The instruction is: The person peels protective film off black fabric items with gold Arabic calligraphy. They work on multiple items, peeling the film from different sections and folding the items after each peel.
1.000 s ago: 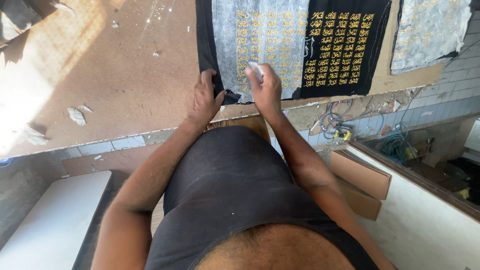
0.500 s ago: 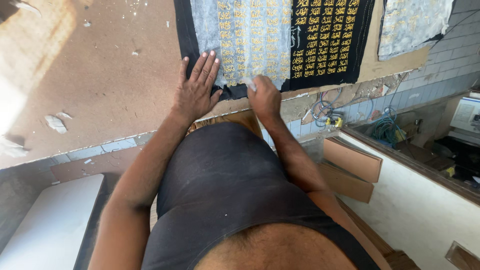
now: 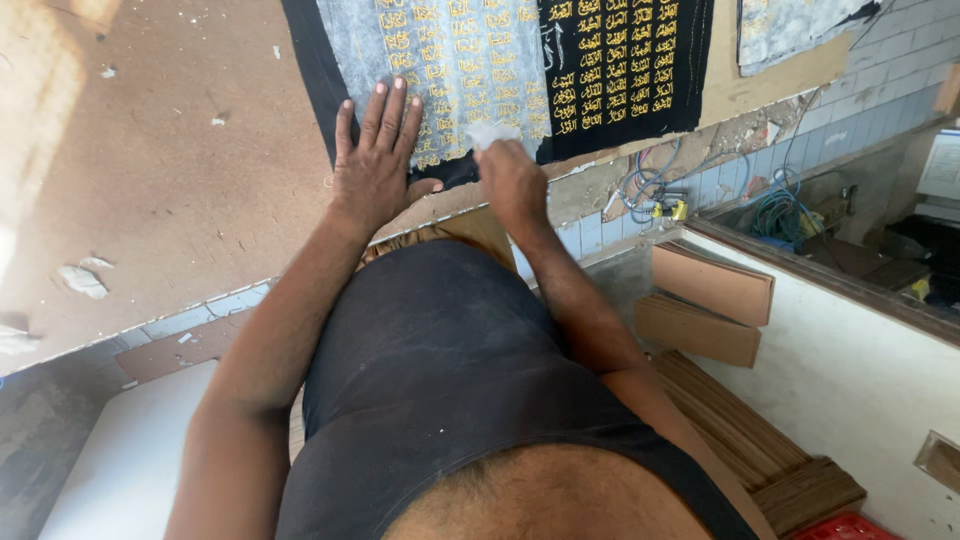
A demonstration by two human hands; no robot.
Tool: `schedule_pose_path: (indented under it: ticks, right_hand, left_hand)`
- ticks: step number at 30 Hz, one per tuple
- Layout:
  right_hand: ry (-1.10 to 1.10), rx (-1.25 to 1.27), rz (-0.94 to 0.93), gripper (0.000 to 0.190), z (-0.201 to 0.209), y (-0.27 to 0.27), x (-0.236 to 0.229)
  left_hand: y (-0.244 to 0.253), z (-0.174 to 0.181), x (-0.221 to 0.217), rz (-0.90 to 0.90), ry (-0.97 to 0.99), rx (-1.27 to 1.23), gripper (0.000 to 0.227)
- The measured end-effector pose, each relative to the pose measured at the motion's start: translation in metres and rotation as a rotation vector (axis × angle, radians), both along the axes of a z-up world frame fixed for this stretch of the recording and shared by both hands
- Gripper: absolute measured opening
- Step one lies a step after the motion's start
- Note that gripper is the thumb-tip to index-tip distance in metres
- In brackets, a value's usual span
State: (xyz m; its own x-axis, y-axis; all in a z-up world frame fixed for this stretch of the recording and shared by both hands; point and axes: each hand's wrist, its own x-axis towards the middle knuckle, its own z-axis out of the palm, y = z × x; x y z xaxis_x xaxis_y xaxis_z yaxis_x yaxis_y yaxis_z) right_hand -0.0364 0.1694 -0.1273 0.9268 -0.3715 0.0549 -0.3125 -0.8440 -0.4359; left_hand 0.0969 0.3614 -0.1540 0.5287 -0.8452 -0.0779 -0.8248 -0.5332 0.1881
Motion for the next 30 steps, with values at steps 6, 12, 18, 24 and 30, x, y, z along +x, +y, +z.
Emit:
schedule_pose_path:
  ticks: [6, 12, 18, 24, 30]
  right_hand:
    - [0.164, -0.178, -0.271, 0.024, 0.017, -0.081, -0.011]
    - [-0.052, -0.025, -0.112, 0.053, 0.019, -0.022, -0.007]
    - [-0.118, -0.172, -0.318, 0.009, -0.005, -0.089, -0.015]
    - [-0.239, -0.083, -0.366, 0.017, 0.047, -0.138, -0.04]
    - [-0.208, 0.139, -0.032, 0.011, 0.071, -0.062, 0.01]
  left_hand:
    - [0.004, -0.008, 0.001, 0.029, 0.293, -0.089, 0.116]
    - [0.001, -0.001, 0.004, 0.02, 0.291, -0.076, 0.115]
    - [-0.001, 0.0, 0.003, 0.03, 0.348, -0.083, 0.116]
    - [0.007, 0.005, 0.003, 0.009, 0.305, -0.136, 0.11]
    - [0.059, 0.02, -0.021, 0.06, 0.165, -0.42, 0.045]
